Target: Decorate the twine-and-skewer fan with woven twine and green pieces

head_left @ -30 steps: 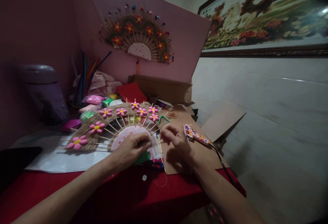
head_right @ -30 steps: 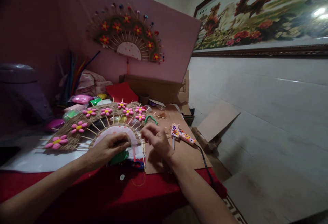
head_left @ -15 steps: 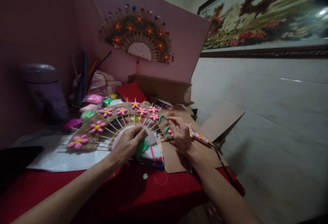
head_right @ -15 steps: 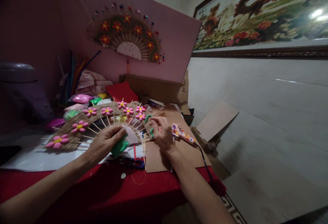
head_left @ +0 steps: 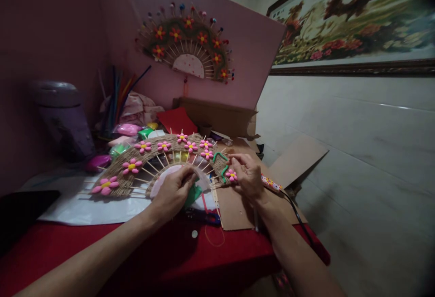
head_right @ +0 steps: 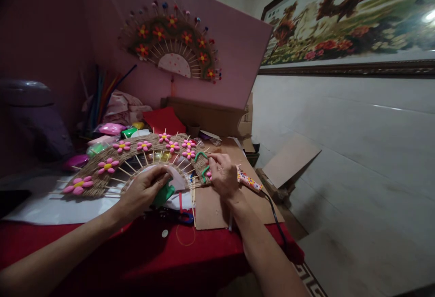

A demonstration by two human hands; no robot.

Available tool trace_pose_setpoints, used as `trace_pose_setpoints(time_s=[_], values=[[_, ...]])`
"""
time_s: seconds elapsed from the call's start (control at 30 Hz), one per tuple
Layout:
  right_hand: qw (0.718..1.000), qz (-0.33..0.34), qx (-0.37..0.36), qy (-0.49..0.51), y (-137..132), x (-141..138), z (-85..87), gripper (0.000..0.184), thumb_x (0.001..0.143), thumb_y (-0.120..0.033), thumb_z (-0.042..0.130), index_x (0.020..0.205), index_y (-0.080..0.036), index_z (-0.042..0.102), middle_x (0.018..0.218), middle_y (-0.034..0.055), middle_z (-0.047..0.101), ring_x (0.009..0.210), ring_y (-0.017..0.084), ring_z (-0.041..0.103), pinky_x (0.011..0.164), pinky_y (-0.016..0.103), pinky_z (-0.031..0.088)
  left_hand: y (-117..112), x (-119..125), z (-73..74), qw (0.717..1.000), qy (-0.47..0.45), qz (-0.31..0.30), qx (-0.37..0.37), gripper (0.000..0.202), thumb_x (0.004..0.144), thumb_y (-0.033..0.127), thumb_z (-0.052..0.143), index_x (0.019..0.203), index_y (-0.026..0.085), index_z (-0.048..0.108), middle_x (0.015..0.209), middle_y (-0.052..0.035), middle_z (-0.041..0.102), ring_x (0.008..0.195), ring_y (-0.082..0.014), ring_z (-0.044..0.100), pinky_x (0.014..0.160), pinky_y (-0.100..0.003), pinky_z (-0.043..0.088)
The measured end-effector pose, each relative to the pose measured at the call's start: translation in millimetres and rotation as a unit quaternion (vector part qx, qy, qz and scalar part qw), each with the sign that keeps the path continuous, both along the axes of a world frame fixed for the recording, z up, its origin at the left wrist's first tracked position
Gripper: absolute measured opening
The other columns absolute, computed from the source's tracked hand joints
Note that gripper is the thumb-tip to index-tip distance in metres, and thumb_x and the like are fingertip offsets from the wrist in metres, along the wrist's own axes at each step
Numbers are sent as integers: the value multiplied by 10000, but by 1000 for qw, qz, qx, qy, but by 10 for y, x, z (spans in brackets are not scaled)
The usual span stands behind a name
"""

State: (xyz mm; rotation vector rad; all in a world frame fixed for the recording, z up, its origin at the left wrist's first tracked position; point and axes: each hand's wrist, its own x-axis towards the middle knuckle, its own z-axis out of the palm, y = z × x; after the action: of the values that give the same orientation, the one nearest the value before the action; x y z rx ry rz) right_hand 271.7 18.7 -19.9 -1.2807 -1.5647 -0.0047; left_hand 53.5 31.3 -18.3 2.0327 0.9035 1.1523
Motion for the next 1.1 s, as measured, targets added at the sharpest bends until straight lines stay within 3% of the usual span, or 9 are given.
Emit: trace_pose_setpoints(time_s=[0.1, 0.3, 0.6, 0.83, 0.97, 1.1], values=[[992, -46, -7, -116, 12, 75, 21, 237, 887, -223, 448, 1020, -160, 633, 776, 61, 693, 803, 215, 594, 765, 353, 412, 3, -7, -2, 999, 18, 40, 8, 211, 868, 263, 454, 707, 179, 562, 677, 8, 555, 665, -133, 500, 629, -265, 389], [964, -40, 3, -262, 22, 89, 12, 344, 918, -210, 372, 1161, -135, 603, 973, 102, 694, 848, 221, 594, 780, 359, 414, 27, -18, 0, 998, 7, 54, 8, 206, 864, 272, 458, 733, 177, 586, 696, 4, 572, 660, -136, 510, 625, -272, 400], [932, -4, -22, -361, -221, 230, 7, 461, 944, -289, 372, 1366, -110, 422, 948, 135, 647, 874, 250, 579, 747, 372, 473, -1, -24, -26, 993, 56, 72, 75, 197, 879, 246, 426, 719, 194, 528, 673, 10, 558, 648, -142, 517, 631, -280, 380], [930, -1, 3, -369, -341, 195, -209, 371, 955, -262, 356, 1268, -157, 524, 1012, 134, 654, 943, 251, 581, 798, 389, 487, 12, -34, -54, 990, 89, 65, 90, 178, 884, 243, 412, 751, 201, 523, 705, -10, 580, 673, -157, 532, 664, -286, 388], [931, -18, -10, -365, -306, 149, -229, 354, 958, -276, 354, 1204, -148, 574, 1034, 153, 644, 955, 251, 589, 818, 395, 488, 3, -36, -47, 987, 100, 67, 103, 181, 885, 243, 410, 748, 201, 520, 707, -15, 576, 672, -158, 524, 660, -285, 382], [928, -23, -24, -371, -293, 140, -240, 379, 964, -273, 339, 1265, -136, 525, 1044, 158, 643, 977, 252, 584, 835, 397, 480, -4, -42, -55, 984, 111, 62, 127, 189, 895, 236, 402, 748, 199, 514, 685, -6, 548, 642, -146, 494, 635, -276, 365]])
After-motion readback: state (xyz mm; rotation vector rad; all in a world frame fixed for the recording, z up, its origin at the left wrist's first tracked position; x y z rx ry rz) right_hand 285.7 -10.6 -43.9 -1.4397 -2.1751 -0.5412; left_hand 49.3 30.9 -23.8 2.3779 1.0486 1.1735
